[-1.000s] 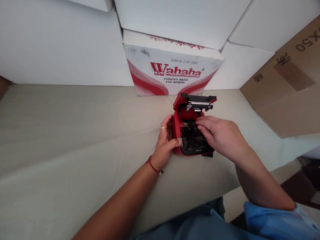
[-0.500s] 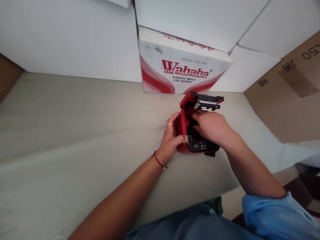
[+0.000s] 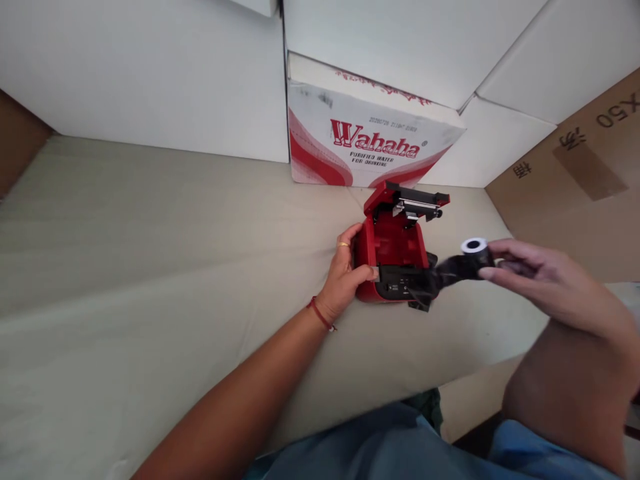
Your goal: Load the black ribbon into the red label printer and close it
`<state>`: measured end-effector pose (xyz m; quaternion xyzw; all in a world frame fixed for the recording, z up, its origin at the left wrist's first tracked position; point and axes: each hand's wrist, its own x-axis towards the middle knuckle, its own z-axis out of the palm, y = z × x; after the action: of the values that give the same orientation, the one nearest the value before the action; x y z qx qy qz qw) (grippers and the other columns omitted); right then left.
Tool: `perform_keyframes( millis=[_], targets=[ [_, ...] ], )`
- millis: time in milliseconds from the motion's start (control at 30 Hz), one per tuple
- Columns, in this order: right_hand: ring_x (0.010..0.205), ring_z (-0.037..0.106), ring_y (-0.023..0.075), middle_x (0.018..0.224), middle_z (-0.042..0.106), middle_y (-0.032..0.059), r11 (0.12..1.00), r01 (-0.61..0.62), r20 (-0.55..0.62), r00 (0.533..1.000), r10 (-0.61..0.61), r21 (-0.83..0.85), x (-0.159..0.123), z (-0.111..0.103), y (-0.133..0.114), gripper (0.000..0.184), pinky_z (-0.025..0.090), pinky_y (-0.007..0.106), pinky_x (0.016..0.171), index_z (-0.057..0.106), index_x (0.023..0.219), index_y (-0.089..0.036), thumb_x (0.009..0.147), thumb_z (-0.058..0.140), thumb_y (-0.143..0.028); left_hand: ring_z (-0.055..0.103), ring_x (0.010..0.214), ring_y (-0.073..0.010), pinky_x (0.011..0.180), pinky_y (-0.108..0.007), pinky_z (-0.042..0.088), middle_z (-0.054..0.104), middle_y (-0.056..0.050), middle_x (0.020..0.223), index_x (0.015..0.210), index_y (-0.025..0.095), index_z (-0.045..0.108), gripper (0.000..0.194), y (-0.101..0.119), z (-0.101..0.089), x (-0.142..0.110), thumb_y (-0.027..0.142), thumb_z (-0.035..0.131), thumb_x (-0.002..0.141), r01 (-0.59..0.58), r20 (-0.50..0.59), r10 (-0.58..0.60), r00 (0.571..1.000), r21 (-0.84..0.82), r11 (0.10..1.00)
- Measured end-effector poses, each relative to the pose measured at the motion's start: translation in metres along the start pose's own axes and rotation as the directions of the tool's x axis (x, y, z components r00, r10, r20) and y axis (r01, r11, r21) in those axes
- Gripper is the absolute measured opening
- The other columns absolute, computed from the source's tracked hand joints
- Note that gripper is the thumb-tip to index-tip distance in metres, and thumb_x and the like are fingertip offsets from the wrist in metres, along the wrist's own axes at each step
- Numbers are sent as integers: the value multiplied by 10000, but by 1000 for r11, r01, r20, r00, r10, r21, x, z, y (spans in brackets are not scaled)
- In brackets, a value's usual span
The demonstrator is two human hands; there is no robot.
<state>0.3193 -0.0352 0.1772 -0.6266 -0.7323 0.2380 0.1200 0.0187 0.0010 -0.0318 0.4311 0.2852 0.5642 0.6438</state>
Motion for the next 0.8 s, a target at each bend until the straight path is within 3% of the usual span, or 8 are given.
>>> perform_keyframes(
  millis=[67, 133, 233, 333, 400, 567, 667, 800],
  targets=[
    [883, 798, 281, 1086, 874, 94, 993, -119, 20, 993, 119, 12, -6, -14, 39, 528, 610, 400, 705, 855, 1159, -335, 871, 786, -772, 446, 1584, -349, 1356, -558, 336, 488, -121, 1677, 1565, 272, 439, 943, 2, 2, 0, 285, 779, 685, 17, -19, -18, 1000, -41, 999],
    [968, 809, 344, 1100, 874, 108, 972, -231, 121, 965, 234, -36, -1, -15, 71, 570, 653, 468, 815, 869, 1074, -309, 809, 782, -806, 449, 1578, -346, 1351, -547, 340, 500, -104, 1663, 1541, 284, 459, 926, 4, 4, 1, 272, 779, 671, 31, -34, -34, 999, -83, 996],
    [1002, 800, 356, 1112, 866, 118, 929, -321, 222, 907, 358, -185, 17, 2, 90, 516, 641, 498, 927, 869, 1090, -263, 828, 759, -693, 463, 1561, -348, 1332, -542, 362, 526, -84, 1633, 1515, 305, 482, 910, 5, 5, 2, 253, 781, 656, 50, -47, -56, 997, -119, 992],
    [921, 789, 323, 1114, 857, 123, 895, -353, 71, 920, 385, -274, 35, 29, 81, 505, 630, 489, 919, 843, 1250, -237, 891, 704, -563, 464, 1560, -356, 1342, -552, 344, 546, -79, 1618, 1501, 308, 497, 906, 4, 4, 3, 243, 785, 644, 46, -43, -52, 998, -118, 992],
    [910, 785, 307, 1177, 847, 131, 918, -311, -48, 950, 309, -246, 43, 50, 68, 516, 632, 483, 912, 810, 1341, -234, 946, 651, -525, 460, 1566, -358, 1353, -561, 327, 545, -75, 1628, 1494, 312, 501, 906, 4, 4, 4, 239, 781, 636, 42, -38, -47, 998, -117, 992],
    [1121, 791, 305, 1305, 825, 106, 980, -68, 56, 995, 80, -187, 59, 92, 43, 408, 625, 418, 987, 809, 1306, -260, 922, 705, -349, 452, 1571, -359, 1357, -559, 314, 537, -86, 1635, 1488, 297, 494, 919, 5, 4, 5, 238, 784, 618, 59, -52, -65, 996, -115, 992],
    [1091, 798, 300, 1212, 845, 111, 966, -55, 56, 996, 71, -252, 59, 97, 36, 375, 618, 387, 963, 824, 1255, -245, 894, 729, -275, 450, 1574, -359, 1361, -558, 314, 530, -93, 1639, 1494, 292, 491, 920, 7, 5, 4, 239, 786, 625, 60, -47, -66, 997, -115, 992],
    [1052, 805, 290, 1137, 858, 90, 975, 15, 81, 997, 3, -222, 48, 77, 22, 399, 624, 374, 943, 821, 1272, -252, 879, 788, -313, 469, 1560, -360, 1357, -565, 331, 548, -84, 1618, 1500, 302, 491, 908, 8, 5, 3, 235, 777, 641, 62, -42, -66, 997, -105, 993]
  ],
)
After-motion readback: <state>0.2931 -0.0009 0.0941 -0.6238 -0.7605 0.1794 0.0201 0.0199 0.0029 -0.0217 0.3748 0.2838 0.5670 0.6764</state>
